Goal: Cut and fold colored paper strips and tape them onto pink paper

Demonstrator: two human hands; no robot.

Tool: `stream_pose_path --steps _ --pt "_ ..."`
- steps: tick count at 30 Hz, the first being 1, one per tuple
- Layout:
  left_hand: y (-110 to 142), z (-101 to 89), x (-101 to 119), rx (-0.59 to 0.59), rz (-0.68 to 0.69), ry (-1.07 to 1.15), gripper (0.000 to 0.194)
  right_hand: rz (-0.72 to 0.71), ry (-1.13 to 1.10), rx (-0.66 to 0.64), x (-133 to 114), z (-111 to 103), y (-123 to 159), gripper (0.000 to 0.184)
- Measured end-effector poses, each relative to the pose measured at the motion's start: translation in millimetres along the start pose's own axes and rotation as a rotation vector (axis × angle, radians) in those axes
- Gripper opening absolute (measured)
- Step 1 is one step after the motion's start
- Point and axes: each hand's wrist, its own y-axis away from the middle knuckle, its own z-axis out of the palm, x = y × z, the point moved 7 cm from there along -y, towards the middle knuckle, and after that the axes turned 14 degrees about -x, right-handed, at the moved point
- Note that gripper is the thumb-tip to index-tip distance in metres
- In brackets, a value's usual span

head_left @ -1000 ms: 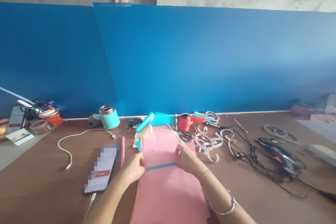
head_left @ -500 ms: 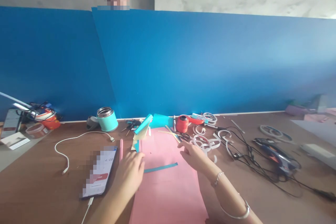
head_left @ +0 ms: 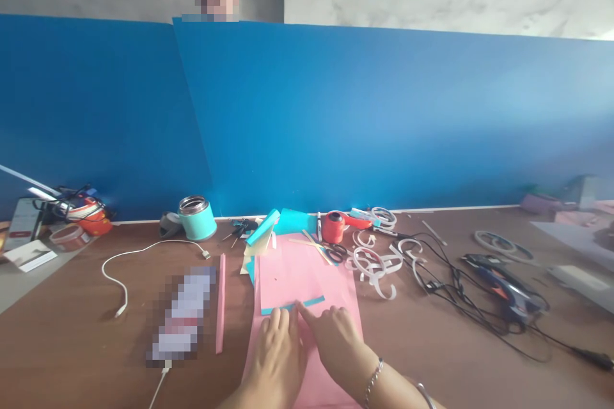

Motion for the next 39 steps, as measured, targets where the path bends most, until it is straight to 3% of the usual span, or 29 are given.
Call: stream_pose_path --steps 5,10,18,27,32,34,37,39 --pt "0 5.8 -1 -0.066 -0.017 -0.067 0.037 -0.013 -0.009 -0.027 1 4 -2 0.068" --pt "0 8.2 -16 -0.116 -0.085 -0.221 0.041 -0.026 -0.035 -0.027 5 6 -2 0.076" --pt "-4 -3.6 -26 -0.262 -0.141 -0.147 0.039 -0.039 -0.038 0.047 12 6 8 0.073" --pt "-2 -7.9 -26 -0.324 -0.149 -0.12 0.04 0.006 -0.065 -0.008 22 5 13 0.069" --pt "-1 -4.9 -26 -0.329 -0.157 -0.093 0.037 -0.026 -0.046 -0.042 22 5 13 0.075" --pt "0 -4.2 -27 -0.3 -0.149 -0.085 0.038 -0.064 -0.073 -0.044 25 -2 10 0.064" --pt "3 -2.0 -25 -0.26 -0.105 -0.088 0.039 -0.051 -0.174 0.008 41 -24 -5 0.028" --pt "3 1.1 -24 -0.255 -0.082 -0.095 0.041 0.047 -0.262 0.126 60 -45 -21 0.027"
